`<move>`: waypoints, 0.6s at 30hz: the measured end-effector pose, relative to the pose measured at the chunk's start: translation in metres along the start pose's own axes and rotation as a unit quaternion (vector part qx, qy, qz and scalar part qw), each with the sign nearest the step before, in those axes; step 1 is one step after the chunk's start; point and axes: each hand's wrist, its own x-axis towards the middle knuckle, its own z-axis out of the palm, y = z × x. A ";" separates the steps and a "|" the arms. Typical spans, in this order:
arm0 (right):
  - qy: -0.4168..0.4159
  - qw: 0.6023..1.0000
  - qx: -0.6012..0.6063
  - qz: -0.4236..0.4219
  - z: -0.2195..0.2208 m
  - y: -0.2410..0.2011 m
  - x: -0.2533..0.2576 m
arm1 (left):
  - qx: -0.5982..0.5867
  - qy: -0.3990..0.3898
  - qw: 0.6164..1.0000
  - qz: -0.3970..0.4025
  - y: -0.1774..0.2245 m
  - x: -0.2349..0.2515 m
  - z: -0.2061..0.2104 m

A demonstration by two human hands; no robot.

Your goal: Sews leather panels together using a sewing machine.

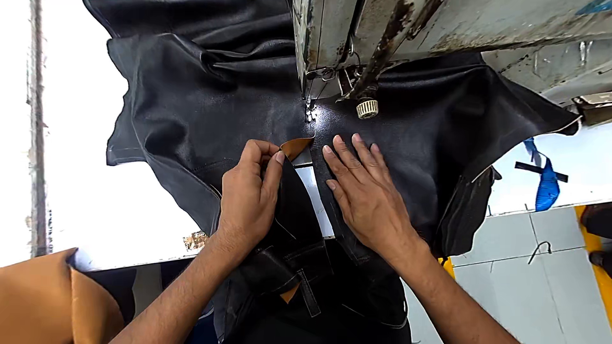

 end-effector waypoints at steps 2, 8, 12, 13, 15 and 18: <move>0.002 1.000 -0.002 0.002 0.000 0.000 -0.001 | -0.003 0.002 1.000 0.024 -0.002 -0.001 0.004; 0.004 1.000 -0.005 0.010 0.001 -0.003 0.000 | 0.041 -0.018 0.996 0.077 0.003 -0.005 0.010; 0.002 1.000 -0.010 0.010 0.001 -0.003 0.000 | 0.061 -0.019 0.991 0.116 0.003 -0.006 0.013; 0.004 1.000 -0.010 0.009 0.001 -0.003 0.000 | 0.070 -0.025 0.989 0.127 0.003 -0.006 0.014; 0.004 1.000 -0.010 0.006 0.001 -0.003 0.001 | 0.092 -0.048 0.984 0.146 0.003 -0.007 0.014; -0.003 1.000 -0.004 0.004 -0.001 -0.002 0.001 | 0.137 -0.087 0.971 0.175 0.007 -0.004 0.010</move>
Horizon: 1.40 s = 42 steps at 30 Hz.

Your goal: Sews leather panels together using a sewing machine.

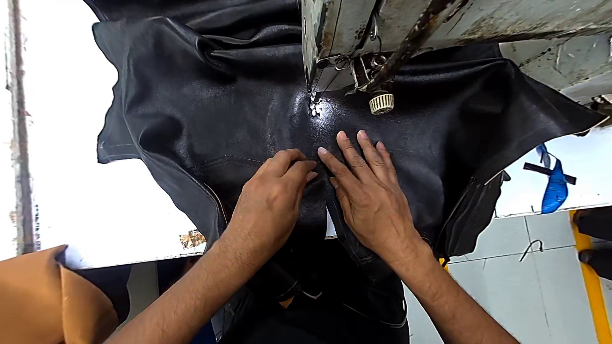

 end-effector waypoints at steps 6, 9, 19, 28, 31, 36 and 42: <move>0.007 0.998 0.054 -0.014 -0.015 -0.001 -0.003 | 0.102 -0.016 0.987 0.121 -0.032 0.016 0.006; 0.177 0.979 0.098 0.024 -0.073 0.006 -0.017 | 0.111 -0.039 0.984 0.130 -0.043 0.015 0.006; 0.124 0.921 0.060 0.364 -0.089 0.065 -0.020 | 0.107 -0.038 0.991 0.065 -0.031 0.011 0.011; 0.175 0.927 0.127 0.307 -0.091 0.073 -0.010 | 0.110 -0.041 0.990 0.077 -0.036 0.018 0.010; 0.181 0.927 0.154 0.289 -0.094 0.073 -0.006 | 0.110 -0.040 0.990 0.081 -0.039 0.022 0.009; 0.185 0.921 0.188 0.286 -0.099 0.074 0.000 | 0.113 -0.039 0.990 0.081 -0.041 0.030 0.007; 0.184 0.917 0.198 0.293 -0.107 0.076 0.006 | 0.120 -0.039 0.989 0.077 -0.045 0.039 0.006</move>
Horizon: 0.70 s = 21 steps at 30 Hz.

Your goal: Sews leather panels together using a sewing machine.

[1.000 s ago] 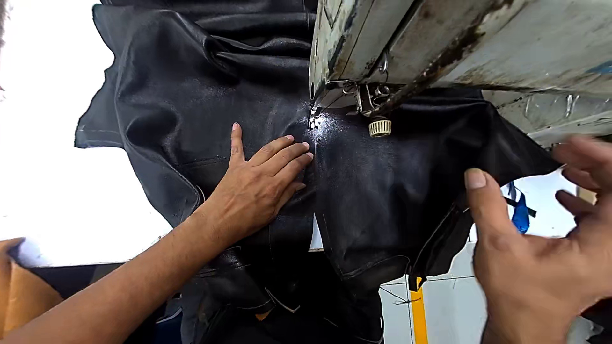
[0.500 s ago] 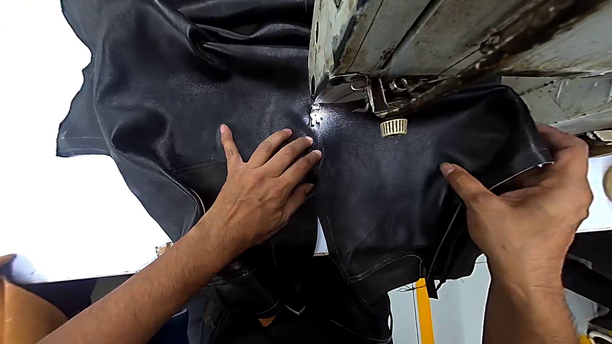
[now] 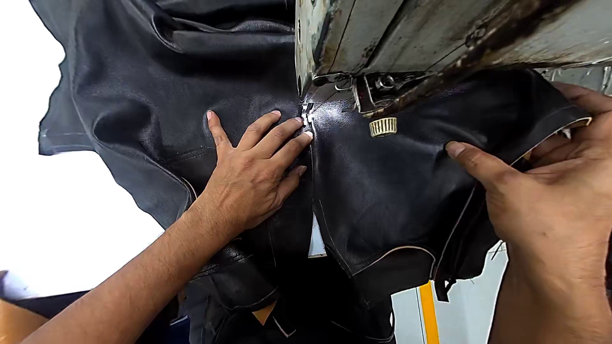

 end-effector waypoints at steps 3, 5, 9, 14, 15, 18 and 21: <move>0.000 1.000 -0.004 0.006 -0.001 0.000 0.006 | 0.006 0.006 1.000 0.003 -0.005 0.005 0.000; 0.001 1.000 -0.012 0.007 0.000 0.001 0.010 | 0.009 0.016 1.000 0.010 -0.010 0.009 0.002; 0.029 0.992 -0.121 -0.019 0.006 -0.003 0.015 | 0.012 -0.034 0.999 0.015 -0.007 0.010 -0.012; 0.024 0.959 -0.246 -0.140 0.005 -0.033 -0.051 | -0.042 -0.054 0.997 -0.022 0.051 -0.056 -0.036; 0.016 0.956 -0.212 -0.202 0.019 -0.037 -0.063 | -0.035 -0.044 0.998 -0.030 0.052 -0.066 -0.028; -0.128 0.934 -0.116 -0.312 0.073 -0.031 -0.067 | -0.024 -0.005 0.999 -0.032 0.046 -0.067 -0.017; -0.221 0.916 -0.156 -0.295 0.102 -0.013 -0.068 | -0.075 0.045 0.994 -0.070 0.037 -0.063 -0.017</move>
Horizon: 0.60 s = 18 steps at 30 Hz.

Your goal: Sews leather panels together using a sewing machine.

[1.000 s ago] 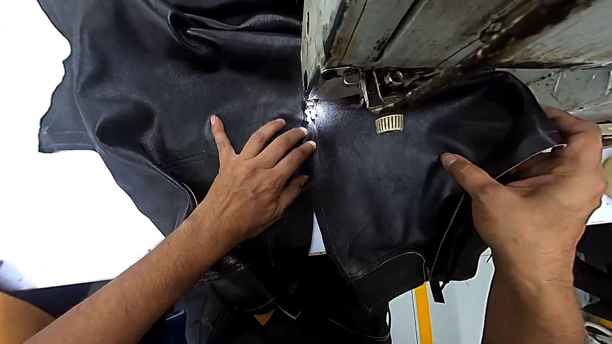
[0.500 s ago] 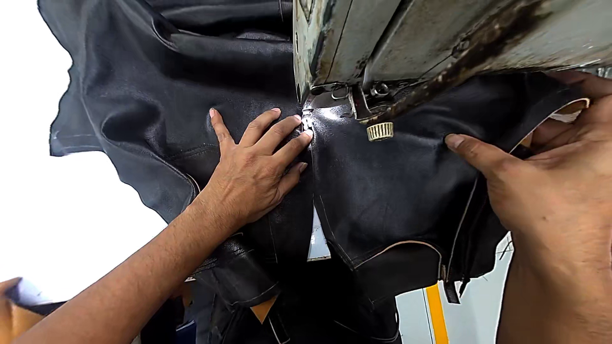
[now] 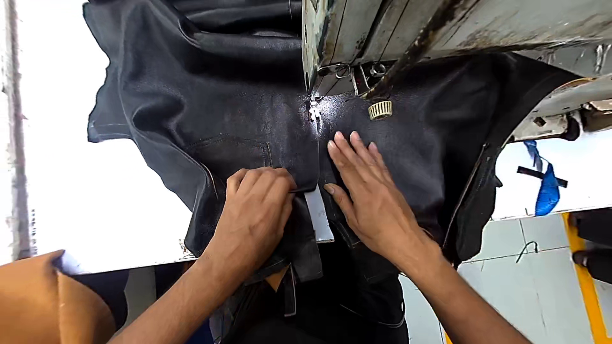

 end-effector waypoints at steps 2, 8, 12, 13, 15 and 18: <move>-0.026 0.999 -0.038 0.016 0.005 -0.001 -0.005 | -0.086 0.048 0.989 -0.108 -0.004 0.005 -0.011; -0.035 0.998 -0.053 0.029 0.005 -0.005 -0.008 | -0.249 0.062 0.945 -0.202 -0.007 0.011 -0.020; -0.036 0.997 -0.058 0.028 0.007 -0.004 -0.007 | -0.136 0.021 0.983 -0.123 0.004 0.010 -0.011; -0.036 0.997 -0.056 0.029 0.007 -0.004 -0.008 | -0.111 0.015 0.987 -0.114 0.006 0.011 -0.010; -0.031 0.998 -0.051 0.029 0.006 -0.004 -0.008 | -0.080 0.006 0.993 -0.090 0.008 0.012 -0.009; -0.030 0.997 -0.057 0.031 0.003 -0.005 -0.005 | -0.043 -0.010 0.997 -0.060 0.010 0.011 -0.008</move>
